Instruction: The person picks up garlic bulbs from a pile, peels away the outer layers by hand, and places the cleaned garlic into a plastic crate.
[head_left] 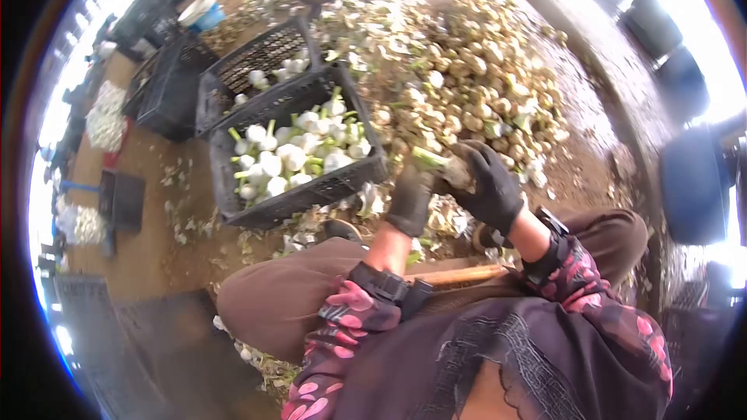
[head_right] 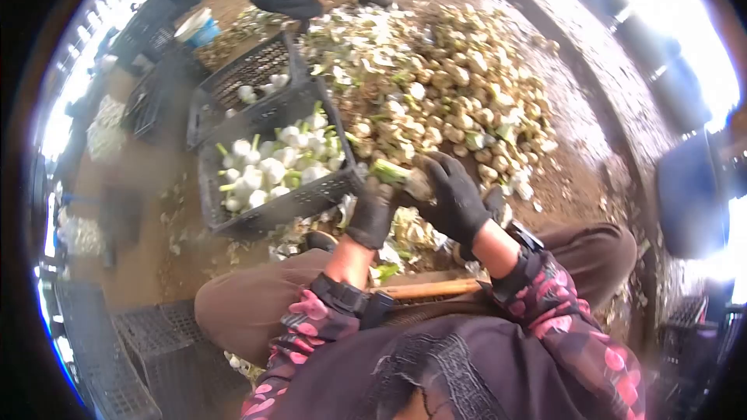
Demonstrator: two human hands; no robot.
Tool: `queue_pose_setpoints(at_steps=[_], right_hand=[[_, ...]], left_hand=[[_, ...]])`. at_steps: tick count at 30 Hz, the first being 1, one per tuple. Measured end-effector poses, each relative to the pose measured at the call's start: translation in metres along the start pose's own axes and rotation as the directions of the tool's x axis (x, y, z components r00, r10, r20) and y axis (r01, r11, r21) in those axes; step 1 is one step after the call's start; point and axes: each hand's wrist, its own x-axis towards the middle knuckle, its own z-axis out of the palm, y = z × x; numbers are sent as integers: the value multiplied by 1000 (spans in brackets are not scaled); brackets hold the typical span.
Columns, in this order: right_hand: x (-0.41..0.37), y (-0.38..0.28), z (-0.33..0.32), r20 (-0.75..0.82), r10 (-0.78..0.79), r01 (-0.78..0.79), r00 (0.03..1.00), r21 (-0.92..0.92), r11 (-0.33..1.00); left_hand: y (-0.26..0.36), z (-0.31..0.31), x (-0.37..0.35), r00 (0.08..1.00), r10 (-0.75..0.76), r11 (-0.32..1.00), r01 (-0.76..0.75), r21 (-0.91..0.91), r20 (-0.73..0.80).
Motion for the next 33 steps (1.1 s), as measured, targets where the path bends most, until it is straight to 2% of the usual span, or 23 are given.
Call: queue_pose_setpoints(at_steps=[3,4,5,6,7,9,11,12,13,14,15,16,17,19,21,23,24,25,27,29,31,32,33], right_hand=[[-2,1,-3,-22,101,-98,995,116,988],[-6,15,6,134,286,-309,949,587,749],[-10,27,13,353,349,-453,868,851,266],[-8,26,16,436,383,-438,814,895,-88],[-10,24,14,340,20,-314,940,888,-336],[0,5,25,490,551,-350,676,871,-345],[-16,38,53,251,510,-427,823,865,264],[-24,54,66,125,474,-396,872,748,533],[-25,60,72,113,418,-335,901,794,507],[-26,66,77,102,362,-276,927,837,473],[-16,42,55,322,396,-348,860,937,-6],[-11,27,41,529,315,-348,788,804,-482],[-13,27,37,533,317,-350,785,803,-483],[-19,29,24,509,373,-481,776,860,-173],[-21,32,17,558,398,-572,728,814,-96],[-28,35,18,281,184,-332,942,856,396],[-30,36,17,190,94,-209,977,789,577],[-32,36,16,98,5,-72,995,694,716],[-18,21,2,415,222,-414,882,909,-52],[-23,40,8,353,322,-394,879,916,70],[-26,45,9,237,300,-320,924,908,269],[-27,44,11,192,268,-292,944,865,409],[-27,42,13,151,224,-252,963,804,539]], left_hand=[[26,17,-11,997,-74,940,67,-334,-8],[39,22,-15,996,-88,925,87,-370,12],[47,25,-17,994,-102,907,106,-407,32],[47,27,-16,999,-19,973,26,-227,33],[48,30,-15,997,62,997,-60,-41,51],[47,39,-16,994,110,992,-110,58,-3],[51,33,-19,985,-2,961,-46,273,173],[53,38,-23,986,91,975,-116,188,137],[55,37,-24,986,87,975,-113,190,139],[58,33,-24,990,-42,996,53,-77,136],[60,31,-23,972,-166,917,214,-337,167],[56,33,-23,974,-190,882,224,-415,122],[42,25,-19,974,-193,880,227,-418,121],[35,18,-14,989,-147,952,147,269,-18],[24,26,-24,994,-75,919,102,381,-86],[13,28,-29,1000,-17,187,-17,982,21],[11,23,-28,958,-282,178,99,979,-46],[-29,-1,-21,908,-410,232,10,973,88],[-31,-2,-32,936,-334,46,-98,994,108],[22,9,-21,882,-470,179,133,975,-34],[77,25,-28,835,-541,780,454,430,101],[82,36,-34,850,-479,875,482,42,218],[80,48,-39,880,-373,813,463,-352,294]])
